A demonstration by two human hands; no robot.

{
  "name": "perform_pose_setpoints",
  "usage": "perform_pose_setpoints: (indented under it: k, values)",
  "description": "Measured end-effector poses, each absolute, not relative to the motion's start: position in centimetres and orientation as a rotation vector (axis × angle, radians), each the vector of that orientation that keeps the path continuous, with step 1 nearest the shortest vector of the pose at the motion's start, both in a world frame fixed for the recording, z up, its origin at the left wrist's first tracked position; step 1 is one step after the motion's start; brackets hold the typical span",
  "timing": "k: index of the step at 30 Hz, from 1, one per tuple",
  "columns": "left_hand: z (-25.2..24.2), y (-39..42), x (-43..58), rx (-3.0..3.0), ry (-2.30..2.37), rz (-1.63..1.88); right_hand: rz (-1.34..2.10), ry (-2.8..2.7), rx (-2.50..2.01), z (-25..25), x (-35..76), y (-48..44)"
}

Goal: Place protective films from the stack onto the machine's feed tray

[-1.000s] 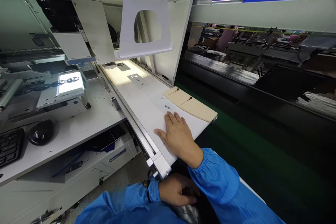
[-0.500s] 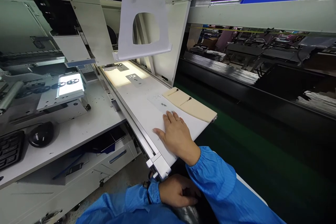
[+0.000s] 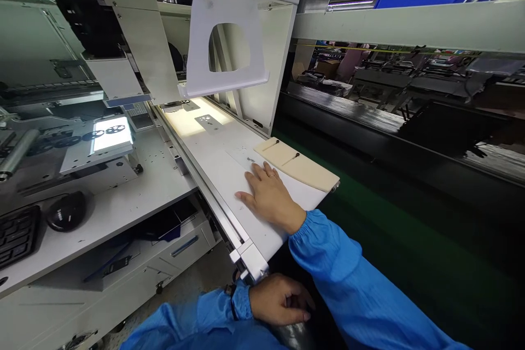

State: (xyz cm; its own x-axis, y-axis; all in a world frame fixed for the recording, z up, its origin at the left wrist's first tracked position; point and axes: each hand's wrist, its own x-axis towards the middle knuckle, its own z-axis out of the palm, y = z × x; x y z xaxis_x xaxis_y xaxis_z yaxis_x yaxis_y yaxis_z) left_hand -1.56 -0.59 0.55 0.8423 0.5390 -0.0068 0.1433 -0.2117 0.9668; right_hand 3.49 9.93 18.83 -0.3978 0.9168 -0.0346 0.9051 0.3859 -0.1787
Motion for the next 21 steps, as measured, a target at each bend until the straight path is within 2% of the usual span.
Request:
perform_pose_setpoints:
  k: [16,18,21]
  values:
    - [-0.3,-0.6,-1.0,1.909,0.529,0.419,0.287,-2.524,-1.785,18.4,1.8,10.9]
    - [0.4,-0.9,-1.6,2.024,0.468,0.504,0.27,-2.519,-1.769,18.5,1.9,11.0]
    - [3.8,-1.3,-5.7,2.263,0.039,0.582,0.235,-2.518,-1.688,19.1,2.8,9.9]
